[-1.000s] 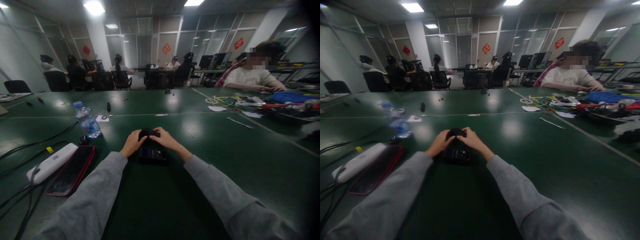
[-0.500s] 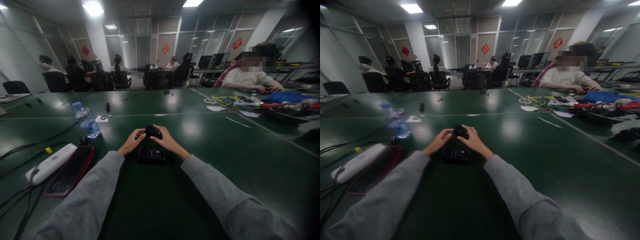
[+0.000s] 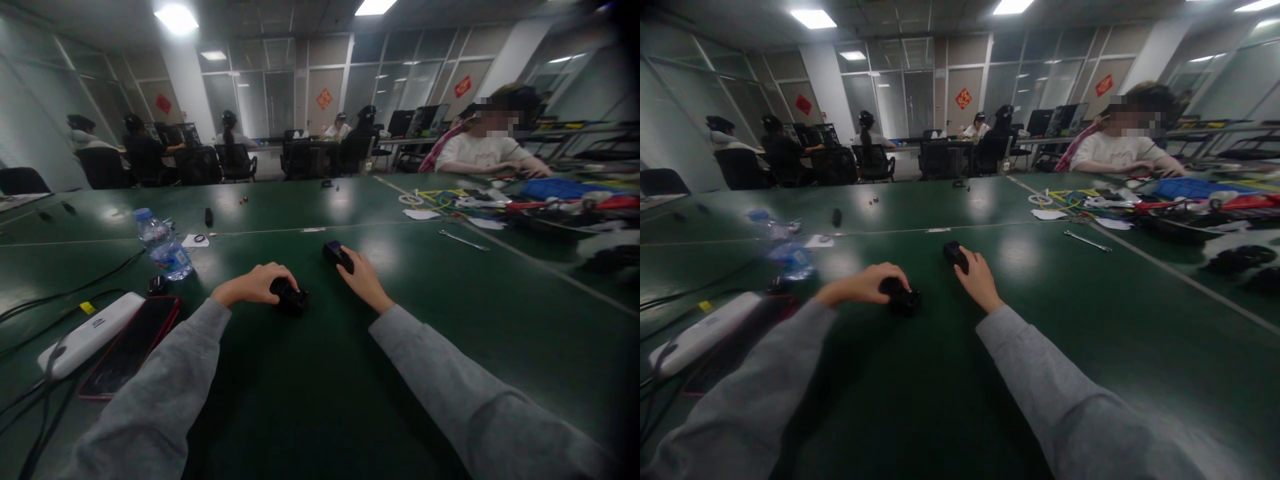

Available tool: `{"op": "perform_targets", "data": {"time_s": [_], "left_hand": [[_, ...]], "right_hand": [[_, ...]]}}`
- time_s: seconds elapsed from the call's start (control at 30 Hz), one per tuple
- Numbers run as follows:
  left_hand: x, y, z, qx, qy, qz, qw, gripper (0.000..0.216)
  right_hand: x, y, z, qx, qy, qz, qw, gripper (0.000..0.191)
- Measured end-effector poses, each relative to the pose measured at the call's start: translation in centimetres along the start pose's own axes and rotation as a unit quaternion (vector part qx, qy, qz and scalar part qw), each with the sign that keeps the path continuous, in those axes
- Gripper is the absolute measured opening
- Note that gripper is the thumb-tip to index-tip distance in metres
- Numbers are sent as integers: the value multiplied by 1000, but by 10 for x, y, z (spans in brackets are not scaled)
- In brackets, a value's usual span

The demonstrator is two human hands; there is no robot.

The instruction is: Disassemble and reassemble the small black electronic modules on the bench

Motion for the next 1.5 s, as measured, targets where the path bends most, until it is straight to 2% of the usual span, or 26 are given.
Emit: {"op": "perform_targets", "data": {"time_s": [0.1, 0.23, 0.3, 0.33, 0.4, 0.5, 0.57, 0.77, 0.93, 1.03, 1.1, 1.13, 1.17, 1.23, 1.3, 1.4, 1.5], "left_hand": [[0, -37, -18, -23, 105, -67, 992, 44], [9, -77, -28, -62, 267, -60, 960, 39], [13, -88, -21, -115, 370, -34, 921, 40], [17, -91, -17, -143, 402, -17, 904, 41], [24, -91, -11, -194, 428, 7, 883, 41], [35, -80, -13, -221, 388, 14, 895, 78], [39, -74, -18, -224, 357, -1, 907, 90], [40, -81, -21, -189, 296, -28, 936, 75], [33, -95, -15, -149, 256, -13, 955, 74], [26, -108, -10, -163, 292, -15, 942, 67], [19, -119, -1, -198, 349, -55, 914, 55], [17, -125, 4, -217, 358, -97, 903, 52], [17, -130, 8, -231, 344, -137, 900, 51], [23, -141, 13, -256, 277, -187, 907, 48], [27, -148, 17, -272, 247, -215, 905, 47], [30, -152, 17, -271, 244, -226, 903, 48], [30, -153, 16, -269, 248, -218, 905, 48]], "right_hand": [[-2, 5, 0, 15, 15, 28, 999, 57], [-2, 0, 2, 16, 15, 53, 998, 56], [-1, -3, 3, 14, 16, 63, 998, 57], [-1, -4, 3, 13, 18, 68, 997, 58], [0, -6, 5, 16, 25, 73, 997, 61], [3, -10, 6, 25, 11, 75, 997, 63], [5, -14, 7, 24, -5, 81, 996, 59], [5, -16, 2, 36, -12, 118, 992, 57], [3, -8, -2, 57, -13, 119, 991, 61], [3, -5, -3, 50, 2, 94, 994, 66], [2, -5, -4, 36, 28, 75, 996, 68], [2, -6, -4, 28, 38, 70, 996, 67], [2, -6, -4, 23, 42, 69, 996, 65], [5, -7, -4, 17, 30, 79, 996, 61], [8, -7, -3, 20, 7, 96, 995, 58], [7, -9, -1, 31, -9, 112, 993, 57], [-5, -21, 0, 28, 28, 100, 994, 57]]}}
Point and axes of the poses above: each hand's wrist, its own z-axis away from the middle knuckle, its own x-axis out of the palm, y = z × x, the point moved 4 cm from there along -z, towards the middle knuckle, and after that the axes turned 5 degrees about y, right-handed, at the moved point
